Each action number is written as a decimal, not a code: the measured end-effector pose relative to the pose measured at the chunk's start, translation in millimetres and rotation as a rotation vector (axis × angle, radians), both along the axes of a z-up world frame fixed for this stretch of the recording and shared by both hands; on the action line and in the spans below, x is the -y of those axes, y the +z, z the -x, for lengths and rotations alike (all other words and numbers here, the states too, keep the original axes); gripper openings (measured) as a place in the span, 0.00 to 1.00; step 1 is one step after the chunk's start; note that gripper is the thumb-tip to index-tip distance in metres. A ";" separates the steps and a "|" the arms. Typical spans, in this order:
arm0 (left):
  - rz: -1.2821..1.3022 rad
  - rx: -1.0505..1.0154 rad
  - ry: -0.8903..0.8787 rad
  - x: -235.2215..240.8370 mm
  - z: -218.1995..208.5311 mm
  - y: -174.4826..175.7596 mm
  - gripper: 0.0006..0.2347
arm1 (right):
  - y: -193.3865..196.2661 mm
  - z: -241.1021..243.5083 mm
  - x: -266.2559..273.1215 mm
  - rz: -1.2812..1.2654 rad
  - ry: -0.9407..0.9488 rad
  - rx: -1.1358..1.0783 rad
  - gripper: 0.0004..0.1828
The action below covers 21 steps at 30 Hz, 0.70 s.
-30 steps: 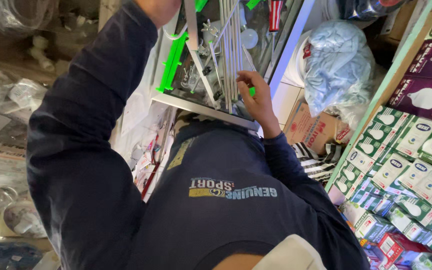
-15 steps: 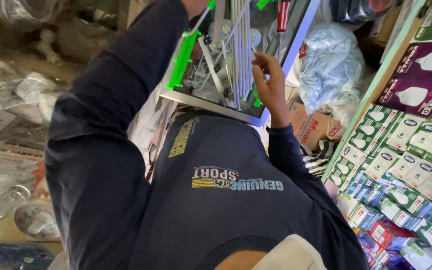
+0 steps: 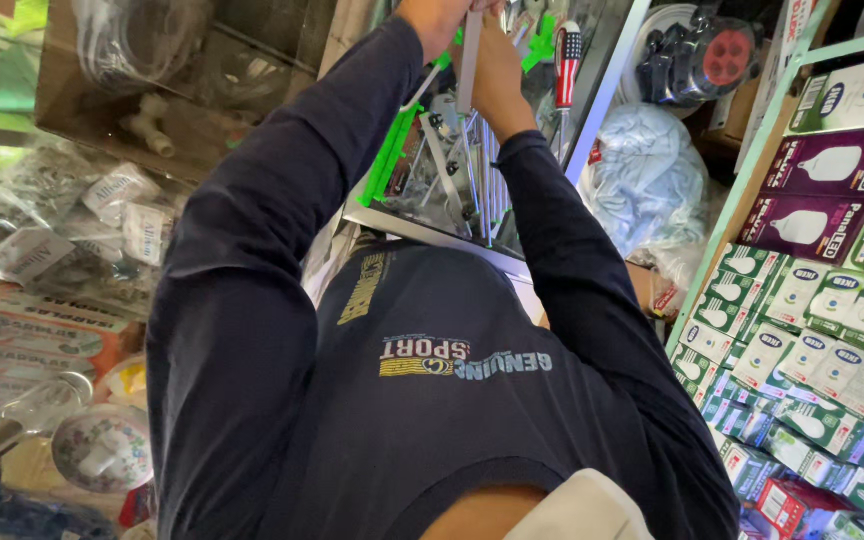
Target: The person assembles a metal and plastic antenna by inserting thin metal rods into a green plastic central bracket and tightening the components by hand.
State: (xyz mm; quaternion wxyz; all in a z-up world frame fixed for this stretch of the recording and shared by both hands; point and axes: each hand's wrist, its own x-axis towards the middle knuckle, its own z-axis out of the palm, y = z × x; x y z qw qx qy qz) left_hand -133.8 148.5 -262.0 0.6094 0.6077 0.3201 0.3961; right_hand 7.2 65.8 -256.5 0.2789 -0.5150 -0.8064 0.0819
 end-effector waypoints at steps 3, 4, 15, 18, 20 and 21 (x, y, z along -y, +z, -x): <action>0.040 0.059 -0.020 1.5 -2.7 1.8 0.15 | -10.9 3.2 -10.1 0.009 -0.045 -0.030 0.15; 0.079 0.101 -0.043 1.9 -3.7 4.1 0.16 | -13.6 3.1 -11.8 0.014 -0.060 -0.017 0.12; 0.118 0.437 -0.054 4.8 -8.3 34.8 0.14 | 3.0 11.2 -9.6 0.108 -0.144 0.104 0.10; 0.249 0.551 -0.044 12.7 -5.4 59.9 0.13 | 8.8 7.0 -13.0 0.214 -0.140 0.257 0.06; 0.275 0.564 -0.038 19.5 2.0 83.6 0.12 | 18.0 5.9 -12.1 0.142 -0.123 0.211 0.06; 0.276 0.562 -0.030 24.3 4.6 95.9 0.11 | 24.8 5.2 -8.3 0.048 -0.117 0.121 0.06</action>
